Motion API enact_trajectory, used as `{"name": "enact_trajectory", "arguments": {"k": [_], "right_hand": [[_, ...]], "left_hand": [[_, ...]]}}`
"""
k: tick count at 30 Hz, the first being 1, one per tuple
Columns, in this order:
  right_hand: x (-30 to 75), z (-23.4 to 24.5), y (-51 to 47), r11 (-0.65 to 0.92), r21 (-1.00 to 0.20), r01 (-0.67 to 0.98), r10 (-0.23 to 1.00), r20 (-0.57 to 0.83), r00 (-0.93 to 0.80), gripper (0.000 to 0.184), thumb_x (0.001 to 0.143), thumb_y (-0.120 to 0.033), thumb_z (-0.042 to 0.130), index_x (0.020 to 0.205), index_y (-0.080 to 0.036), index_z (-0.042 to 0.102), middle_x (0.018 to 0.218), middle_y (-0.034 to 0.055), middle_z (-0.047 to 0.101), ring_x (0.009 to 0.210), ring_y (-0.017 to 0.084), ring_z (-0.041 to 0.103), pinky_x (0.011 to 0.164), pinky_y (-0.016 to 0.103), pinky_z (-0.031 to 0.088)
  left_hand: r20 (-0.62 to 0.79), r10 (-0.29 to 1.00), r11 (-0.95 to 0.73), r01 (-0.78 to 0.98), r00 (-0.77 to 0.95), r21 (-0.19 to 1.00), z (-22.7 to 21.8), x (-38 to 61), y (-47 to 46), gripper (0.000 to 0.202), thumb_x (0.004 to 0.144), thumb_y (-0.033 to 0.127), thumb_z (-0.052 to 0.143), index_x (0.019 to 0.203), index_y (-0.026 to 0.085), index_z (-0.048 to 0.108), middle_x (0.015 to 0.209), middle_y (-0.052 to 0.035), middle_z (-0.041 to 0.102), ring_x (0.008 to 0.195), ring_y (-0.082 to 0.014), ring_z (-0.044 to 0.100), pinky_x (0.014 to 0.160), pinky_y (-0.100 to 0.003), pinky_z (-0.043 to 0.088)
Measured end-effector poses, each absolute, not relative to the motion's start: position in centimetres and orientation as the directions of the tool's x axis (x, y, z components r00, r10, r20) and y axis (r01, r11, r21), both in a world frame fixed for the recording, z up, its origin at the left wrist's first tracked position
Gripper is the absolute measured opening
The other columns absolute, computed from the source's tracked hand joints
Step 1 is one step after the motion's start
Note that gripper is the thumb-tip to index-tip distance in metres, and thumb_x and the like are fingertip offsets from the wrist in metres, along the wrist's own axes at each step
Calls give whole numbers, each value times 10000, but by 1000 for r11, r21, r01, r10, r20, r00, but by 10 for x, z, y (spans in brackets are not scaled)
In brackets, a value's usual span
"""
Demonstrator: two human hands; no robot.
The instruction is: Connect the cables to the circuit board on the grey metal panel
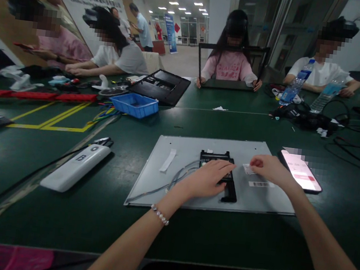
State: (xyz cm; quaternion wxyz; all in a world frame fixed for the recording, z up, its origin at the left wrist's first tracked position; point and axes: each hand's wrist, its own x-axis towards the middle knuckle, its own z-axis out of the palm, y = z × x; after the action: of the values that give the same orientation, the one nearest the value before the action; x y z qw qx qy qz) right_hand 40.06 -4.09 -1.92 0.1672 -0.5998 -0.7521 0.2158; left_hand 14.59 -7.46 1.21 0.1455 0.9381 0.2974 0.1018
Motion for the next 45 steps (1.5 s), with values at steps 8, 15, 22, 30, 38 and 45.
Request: {"name": "enact_trajectory", "arguments": {"k": [8,15,22,30,38,45], "right_hand": [[398,-4,-47,36,-676,736,957,-188,-220,221,746,-323,548,825,-171,688,758,51,687,683,166,620,565,255,430],[380,-10,-50,-155,-872,465,892,-326,-314,204,755,-329,562,788,-150,654,783,70,685,656,133,623,447,189,374],[367,-18,-52,-222,-882,415,895,-354,-272,170,735,-287,565,726,-134,639,704,80,677,565,121,622,403,180,356],[363,-23,-51,-178,-869,462,916,-317,-244,158,729,-259,567,805,-135,628,669,63,665,525,125,613,386,183,363],[362,-22,-55,26,-821,570,939,-175,-296,208,737,-271,548,841,-155,685,595,32,648,497,124,578,441,209,411],[362,-18,-56,73,-777,626,949,-139,-283,243,742,-297,537,840,-152,705,582,27,639,487,114,542,442,205,374]], "left_hand": [[114,598,-787,553,793,274,10,146,-76,605,839,194,451,1400,197,223,1411,-73,356,1270,-202,363,1063,-350,291],[129,597,-790,554,791,262,8,147,-75,641,829,194,474,1409,194,202,1418,-80,340,1262,-207,376,1060,-340,297],[121,568,-816,539,814,208,10,146,-76,541,844,182,452,1363,257,321,1429,-57,328,1275,-230,363,1046,-392,310],[127,557,-828,535,821,167,5,147,-74,408,841,188,454,1249,210,466,1407,-64,365,1267,-227,371,1049,-393,300],[123,555,-829,536,823,157,5,147,-73,407,834,186,457,1240,213,469,1396,-66,379,1249,-229,387,1040,-396,298],[126,555,-830,537,822,150,5,148,-74,395,841,183,443,1234,205,474,1392,-72,382,1253,-231,379,1038,-389,293]]}}
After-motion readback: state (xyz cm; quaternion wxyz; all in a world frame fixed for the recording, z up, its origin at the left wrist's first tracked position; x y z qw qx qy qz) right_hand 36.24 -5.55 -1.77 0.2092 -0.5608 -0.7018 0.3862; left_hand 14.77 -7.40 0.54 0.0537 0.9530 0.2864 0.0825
